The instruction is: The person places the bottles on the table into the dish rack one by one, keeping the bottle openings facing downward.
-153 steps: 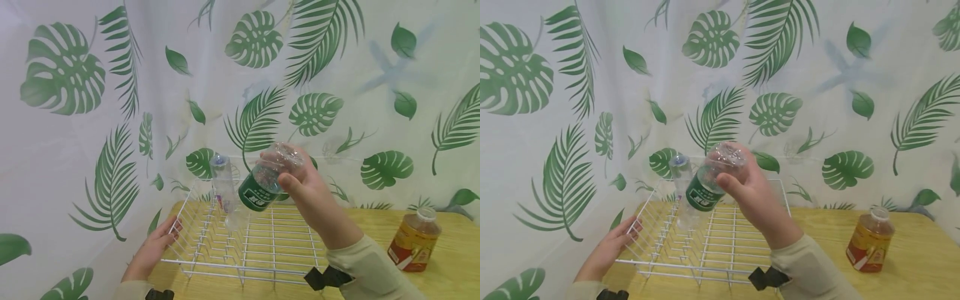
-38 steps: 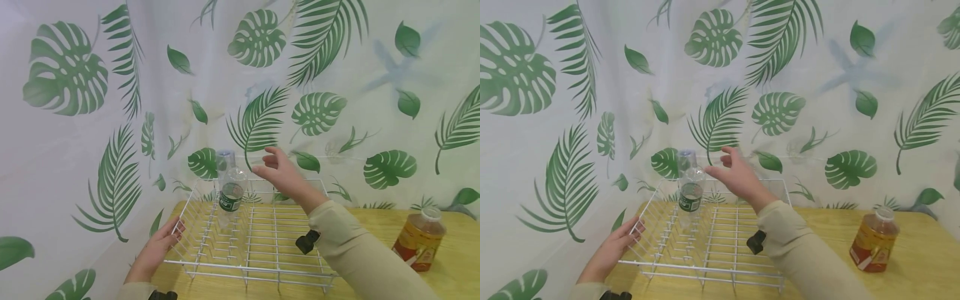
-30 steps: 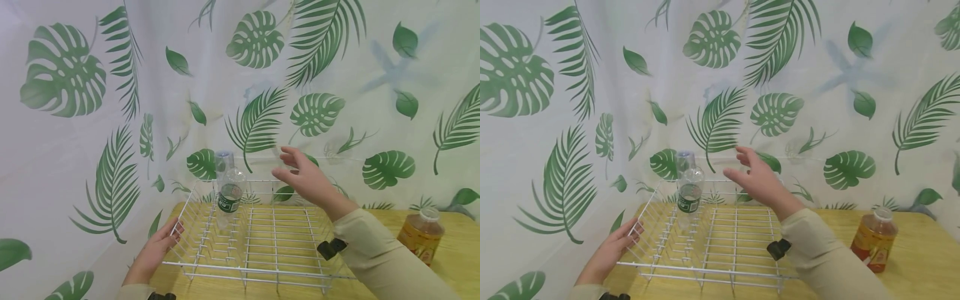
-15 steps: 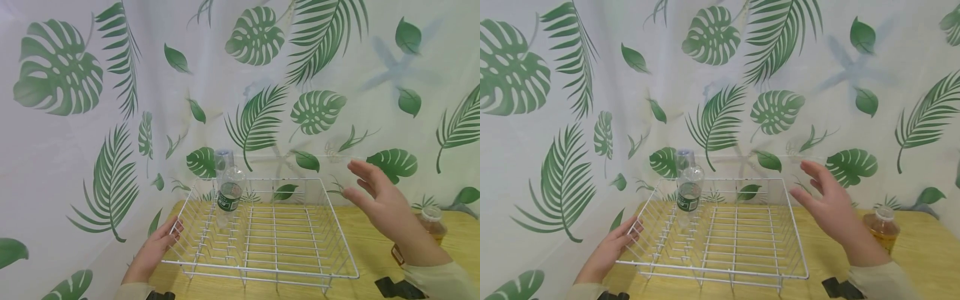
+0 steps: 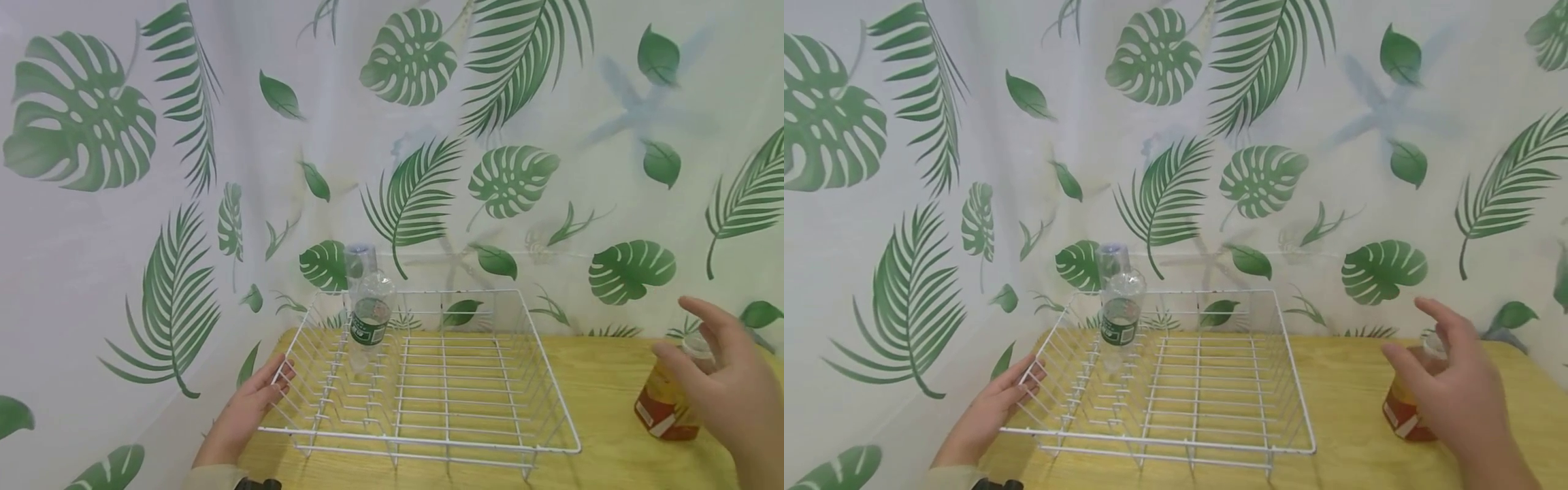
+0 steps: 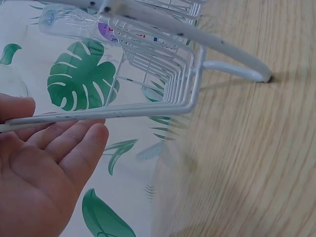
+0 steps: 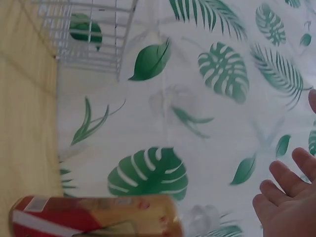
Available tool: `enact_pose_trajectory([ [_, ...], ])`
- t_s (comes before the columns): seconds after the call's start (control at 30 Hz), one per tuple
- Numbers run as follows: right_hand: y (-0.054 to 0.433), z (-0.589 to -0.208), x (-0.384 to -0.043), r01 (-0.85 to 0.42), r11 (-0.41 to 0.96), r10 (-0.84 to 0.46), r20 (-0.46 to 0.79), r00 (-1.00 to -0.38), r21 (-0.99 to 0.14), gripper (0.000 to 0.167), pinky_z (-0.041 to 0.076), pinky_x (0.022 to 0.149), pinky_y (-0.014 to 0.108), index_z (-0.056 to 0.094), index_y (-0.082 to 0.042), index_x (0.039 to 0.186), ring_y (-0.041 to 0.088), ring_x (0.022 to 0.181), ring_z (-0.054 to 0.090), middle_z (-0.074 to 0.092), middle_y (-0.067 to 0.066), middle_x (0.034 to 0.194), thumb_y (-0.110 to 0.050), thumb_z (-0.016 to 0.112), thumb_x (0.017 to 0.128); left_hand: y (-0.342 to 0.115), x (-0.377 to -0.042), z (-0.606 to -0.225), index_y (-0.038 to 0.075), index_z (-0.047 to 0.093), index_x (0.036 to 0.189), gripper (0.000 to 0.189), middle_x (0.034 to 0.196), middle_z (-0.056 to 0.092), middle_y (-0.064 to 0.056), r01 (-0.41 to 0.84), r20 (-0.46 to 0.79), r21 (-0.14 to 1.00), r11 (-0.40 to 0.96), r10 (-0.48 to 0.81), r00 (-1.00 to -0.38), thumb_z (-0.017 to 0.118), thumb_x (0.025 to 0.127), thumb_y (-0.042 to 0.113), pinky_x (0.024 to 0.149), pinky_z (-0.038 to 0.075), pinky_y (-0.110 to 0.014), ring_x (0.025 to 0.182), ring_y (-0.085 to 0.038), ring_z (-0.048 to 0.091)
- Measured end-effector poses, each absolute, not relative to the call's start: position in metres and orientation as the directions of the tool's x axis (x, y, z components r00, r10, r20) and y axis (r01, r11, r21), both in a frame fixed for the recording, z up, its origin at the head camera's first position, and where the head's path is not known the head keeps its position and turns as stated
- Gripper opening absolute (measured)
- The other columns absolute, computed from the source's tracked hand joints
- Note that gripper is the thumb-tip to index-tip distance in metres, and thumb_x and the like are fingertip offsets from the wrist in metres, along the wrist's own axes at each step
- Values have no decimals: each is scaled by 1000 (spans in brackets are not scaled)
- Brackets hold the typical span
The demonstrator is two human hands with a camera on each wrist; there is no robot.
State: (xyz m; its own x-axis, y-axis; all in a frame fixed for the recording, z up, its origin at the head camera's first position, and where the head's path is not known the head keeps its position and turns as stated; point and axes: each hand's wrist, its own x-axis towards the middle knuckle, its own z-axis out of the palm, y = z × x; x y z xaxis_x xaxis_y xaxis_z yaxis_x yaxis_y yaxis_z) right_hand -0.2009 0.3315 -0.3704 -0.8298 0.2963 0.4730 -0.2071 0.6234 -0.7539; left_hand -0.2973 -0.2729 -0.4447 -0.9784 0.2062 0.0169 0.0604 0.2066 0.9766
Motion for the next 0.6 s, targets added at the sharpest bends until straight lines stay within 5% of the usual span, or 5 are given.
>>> enact_pose_trajectory([
  [0.03,335,-374,-201,-200,610,326,473,-818,-767,71,17,119,28,26,-23,162,41,151,9,11,5,168,-25,63,101,-273,-298,-445,5,18,162,66,162,25,-24,58,14,977,206,205,-979,42,101,3,119,23,-52,146,-39,32],
  [0.13,344,-384,-204,-195,565,392,469,-791,-802,72,11,120,53,28,-22,161,40,152,6,12,4,168,-20,64,100,-274,-300,-445,5,19,162,65,162,26,-23,49,8,977,207,195,-981,42,101,3,119,24,-51,145,-38,33],
  [0.27,353,-393,-210,-172,565,434,468,-770,-807,77,9,116,68,24,-17,162,47,150,6,11,11,168,-22,66,97,-273,-301,-443,6,20,162,64,162,26,-22,46,6,977,206,188,-982,42,101,3,119,24,-49,146,-36,33],
  [0.5,373,-417,-221,-93,519,488,384,-784,-850,91,3,122,52,6,-13,164,40,152,6,9,18,167,-27,67,98,-272,-294,-444,4,19,162,64,162,26,-23,52,11,979,200,201,-980,42,102,3,119,21,-52,146,-38,31],
  [0.6,382,-425,-226,-19,476,491,283,-824,-879,95,7,119,61,-2,-11,163,47,150,5,3,25,166,-35,64,99,-272,-295,-444,6,21,162,64,162,27,-22,57,19,979,195,191,-981,42,101,3,119,22,-53,145,-37,32],
])
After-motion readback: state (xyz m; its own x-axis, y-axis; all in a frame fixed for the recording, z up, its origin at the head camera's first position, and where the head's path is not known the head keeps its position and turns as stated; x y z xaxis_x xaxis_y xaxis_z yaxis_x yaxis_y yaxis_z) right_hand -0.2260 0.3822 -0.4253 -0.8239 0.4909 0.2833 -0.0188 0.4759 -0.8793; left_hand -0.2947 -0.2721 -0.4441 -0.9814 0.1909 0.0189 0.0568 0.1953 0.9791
